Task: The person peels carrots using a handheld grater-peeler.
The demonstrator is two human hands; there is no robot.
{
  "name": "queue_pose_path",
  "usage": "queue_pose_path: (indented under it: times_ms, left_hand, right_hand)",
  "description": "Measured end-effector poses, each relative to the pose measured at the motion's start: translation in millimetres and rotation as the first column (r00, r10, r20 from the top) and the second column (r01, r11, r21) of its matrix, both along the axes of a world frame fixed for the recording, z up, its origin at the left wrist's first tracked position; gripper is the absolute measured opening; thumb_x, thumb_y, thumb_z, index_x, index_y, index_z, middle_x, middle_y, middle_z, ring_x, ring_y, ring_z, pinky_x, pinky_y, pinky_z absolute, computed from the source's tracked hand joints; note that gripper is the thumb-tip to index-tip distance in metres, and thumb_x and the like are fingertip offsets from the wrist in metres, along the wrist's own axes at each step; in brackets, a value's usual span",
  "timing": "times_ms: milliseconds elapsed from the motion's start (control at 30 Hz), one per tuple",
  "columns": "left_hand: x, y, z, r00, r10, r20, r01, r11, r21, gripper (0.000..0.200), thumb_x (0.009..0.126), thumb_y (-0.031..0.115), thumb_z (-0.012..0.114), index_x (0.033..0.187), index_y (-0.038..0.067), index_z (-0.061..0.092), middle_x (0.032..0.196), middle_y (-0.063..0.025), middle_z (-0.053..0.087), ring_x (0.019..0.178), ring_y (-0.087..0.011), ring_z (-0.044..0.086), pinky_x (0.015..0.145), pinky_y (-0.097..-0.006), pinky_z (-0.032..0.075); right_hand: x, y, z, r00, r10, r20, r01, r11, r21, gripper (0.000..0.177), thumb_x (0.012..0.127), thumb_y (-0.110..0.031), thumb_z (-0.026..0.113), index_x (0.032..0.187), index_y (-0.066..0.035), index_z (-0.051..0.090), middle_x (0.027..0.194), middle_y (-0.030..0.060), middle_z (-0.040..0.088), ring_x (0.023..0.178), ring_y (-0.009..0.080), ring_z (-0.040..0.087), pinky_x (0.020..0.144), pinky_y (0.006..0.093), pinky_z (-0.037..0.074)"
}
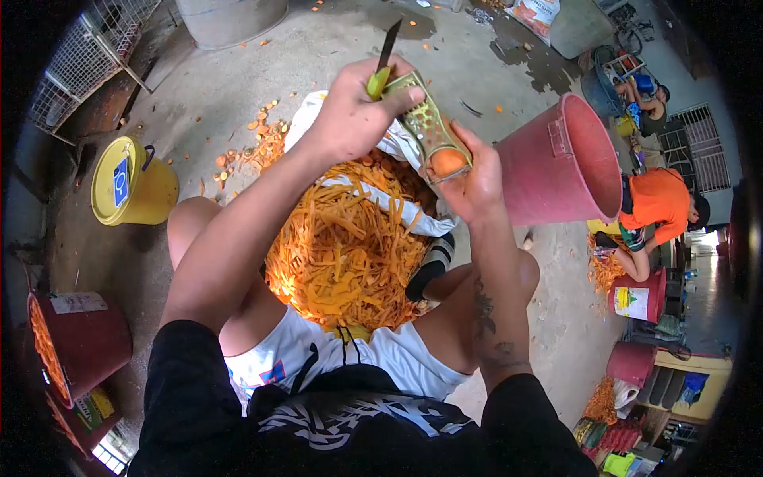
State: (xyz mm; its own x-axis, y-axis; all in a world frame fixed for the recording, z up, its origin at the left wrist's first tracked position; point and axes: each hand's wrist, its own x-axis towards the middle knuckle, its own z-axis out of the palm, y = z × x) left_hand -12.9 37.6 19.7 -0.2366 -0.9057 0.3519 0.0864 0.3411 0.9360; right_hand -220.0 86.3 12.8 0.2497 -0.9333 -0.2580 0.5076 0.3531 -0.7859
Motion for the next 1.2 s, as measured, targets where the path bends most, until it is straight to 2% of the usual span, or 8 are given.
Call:
queue_pose_path:
  times_ms: [133,300,500,700,833,900,1100,1200]
  left_hand:
    - [31.1,-37.3,-8.7,0.966,0.255,-0.039,-0.249,0.962,0.110,0.015,0.094,0.021,0.075,0.095,0.006,0.070,0.073,0.0036,0.061,0.055,-0.0050,0.046,0.049,-0.0245,0.034]
    - [37.1,-53.2,-25.0,0.911,0.396,-0.119,-0.351,0.892,0.285,0.012,0.096,0.018,0.071,0.094,0.006,0.068,0.070,0.0024,0.059,0.052,-0.0059,0.043,0.047,-0.0253,0.032]
    - [0.4,3.5,7.4,0.985,0.162,-0.065,-0.166,0.984,-0.060,0.016,0.095,0.020,0.073,0.096,0.004,0.068,0.073,0.0017,0.061,0.057,-0.0065,0.050,0.050,-0.0257,0.036]
    - [39.0,-52.3,-23.6,0.896,0.419,-0.148,-0.370,0.887,0.276,0.009,0.094,0.013,0.071,0.092,0.006,0.066,0.071,-0.0001,0.061,0.057,-0.0096,0.054,0.053,-0.0301,0.043]
    - [-16.0,24.1,17.6,0.987,0.140,-0.074,-0.133,0.987,0.088,0.010,0.094,0.014,0.072,0.096,0.005,0.067,0.071,0.0024,0.059,0.059,-0.0075,0.051,0.054,-0.0279,0.041]
    - [-7.8,15.8,13.1,0.986,0.149,-0.077,-0.157,0.982,-0.109,0.011,0.094,0.015,0.074,0.096,0.005,0.069,0.072,0.0025,0.060,0.060,-0.0069,0.050,0.054,-0.0266,0.041]
    - [33.6,-44.1,-21.4,0.864,0.479,-0.157,-0.443,0.870,0.217,0.013,0.093,0.017,0.075,0.091,0.006,0.068,0.072,0.0008,0.062,0.056,-0.0066,0.051,0.048,-0.0269,0.038]
    - [-6.7,19.5,10.0,0.966,0.217,-0.139,-0.183,0.958,0.223,0.012,0.094,0.016,0.073,0.096,0.005,0.069,0.074,-0.0005,0.062,0.057,-0.0081,0.052,0.051,-0.0275,0.041]
  right_hand:
    - [-12.5,8.2,6.5,0.910,0.329,0.251,-0.306,0.944,-0.126,0.044,0.109,-0.033,0.039,0.131,0.001,0.057,0.118,0.0148,0.068,0.095,0.0241,0.066,0.084,0.0396,0.052]
    - [-11.5,13.1,17.3,0.961,0.196,0.197,-0.185,0.980,-0.077,0.046,0.109,-0.033,0.038,0.132,0.003,0.055,0.108,0.0160,0.065,0.092,0.0228,0.061,0.083,0.0363,0.049]
    - [-0.6,24.5,25.5,1.000,-0.004,0.012,0.004,1.000,-0.020,0.048,0.110,-0.035,0.038,0.132,0.004,0.054,0.100,0.0146,0.061,0.088,0.0213,0.056,0.080,0.0333,0.046]
    - [-1.9,25.8,30.2,0.989,0.085,0.118,-0.083,0.996,-0.024,0.046,0.109,-0.035,0.038,0.131,0.003,0.055,0.097,0.0135,0.061,0.085,0.0204,0.054,0.077,0.0327,0.044]
    - [19.1,31.6,46.8,0.985,-0.171,-0.033,0.173,0.984,0.043,0.046,0.109,-0.035,0.039,0.131,0.002,0.055,0.096,0.0134,0.062,0.084,0.0202,0.055,0.077,0.0325,0.044]
    - [2.1,32.8,27.2,0.998,-0.044,0.033,0.045,0.999,-0.015,0.046,0.109,-0.034,0.040,0.132,0.002,0.056,0.099,0.0131,0.064,0.085,0.0200,0.057,0.076,0.0328,0.046]
    - [-1.8,34.6,24.6,0.996,0.021,0.089,-0.016,0.998,-0.060,0.044,0.108,-0.034,0.044,0.129,0.001,0.057,0.101,0.0132,0.066,0.083,0.0199,0.062,0.074,0.0332,0.050]
    - [1.8,32.9,25.0,0.993,-0.113,0.025,0.114,0.992,-0.058,0.044,0.107,-0.034,0.045,0.129,0.002,0.057,0.100,0.0138,0.066,0.082,0.0204,0.061,0.074,0.0331,0.050]
